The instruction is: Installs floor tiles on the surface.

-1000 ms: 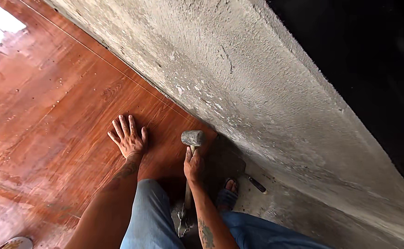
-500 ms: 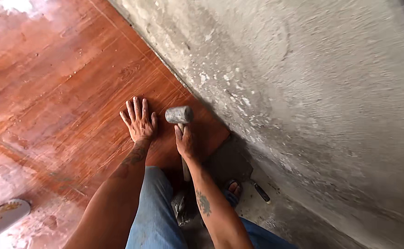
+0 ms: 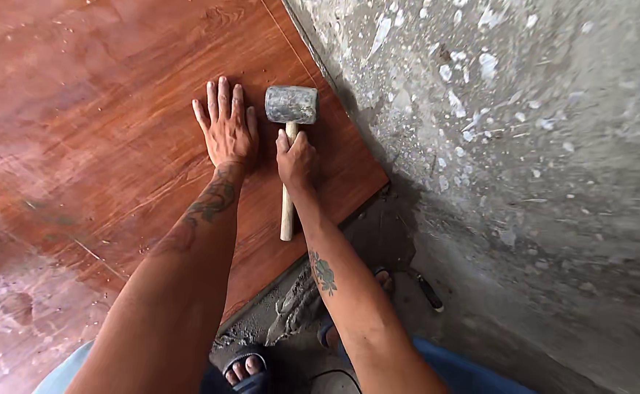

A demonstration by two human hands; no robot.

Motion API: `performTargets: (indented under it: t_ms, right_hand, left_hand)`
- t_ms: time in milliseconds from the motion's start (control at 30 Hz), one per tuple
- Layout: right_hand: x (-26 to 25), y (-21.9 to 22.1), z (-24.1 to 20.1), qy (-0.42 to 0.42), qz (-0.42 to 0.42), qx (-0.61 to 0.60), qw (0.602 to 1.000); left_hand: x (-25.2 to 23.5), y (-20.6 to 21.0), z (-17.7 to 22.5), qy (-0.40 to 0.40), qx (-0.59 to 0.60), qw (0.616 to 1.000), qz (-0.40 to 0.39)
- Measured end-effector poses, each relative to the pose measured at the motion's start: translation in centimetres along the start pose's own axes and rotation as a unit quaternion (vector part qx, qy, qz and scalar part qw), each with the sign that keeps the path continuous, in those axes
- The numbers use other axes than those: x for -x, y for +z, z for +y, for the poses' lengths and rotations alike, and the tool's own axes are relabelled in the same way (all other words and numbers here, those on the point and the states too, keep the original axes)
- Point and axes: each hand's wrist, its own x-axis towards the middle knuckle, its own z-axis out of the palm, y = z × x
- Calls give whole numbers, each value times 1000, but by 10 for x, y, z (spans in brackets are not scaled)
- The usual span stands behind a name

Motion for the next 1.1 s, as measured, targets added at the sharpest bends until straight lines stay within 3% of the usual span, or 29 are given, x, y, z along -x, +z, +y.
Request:
performTargets:
  t_ms: [100,167,300,367,500,567,833,933,1100]
  right_hand:
    - [-2,-10,9,3,-32,-22,999]
    - [4,-12,5,-11,-54,-57,997]
    - [5,0,11,-63,-45,-40,996]
    - [3,0,7,-61,-24,-3,998]
    - [7,3,-5,-75,-14,33,997]
    - [9,6,-13,-95,-29,32,994]
    - [12,22,-36,-186,-118,44,974]
    - [14,32,-50,-214,-156,3,964]
    - [55,39,-59,-218,-296,-95,925]
  left_hand:
    - [9,-11,13,-55,30,998,22]
    - [28,-25,4,-151,8,986,73]
    - [82,-34,-40,-310,-39,939,146]
    - [106,-50,-57,-367,-24,920,134]
    - [109,-62,-113,-476,-60,867,135]
    - [111,-69,-133,-481,-74,864,127]
    - [141,-91,-188,-319,-134,938,31]
    - [139,-95,-199,-311,-146,938,46]
    - [138,-96,-201,-321,-134,937,29]
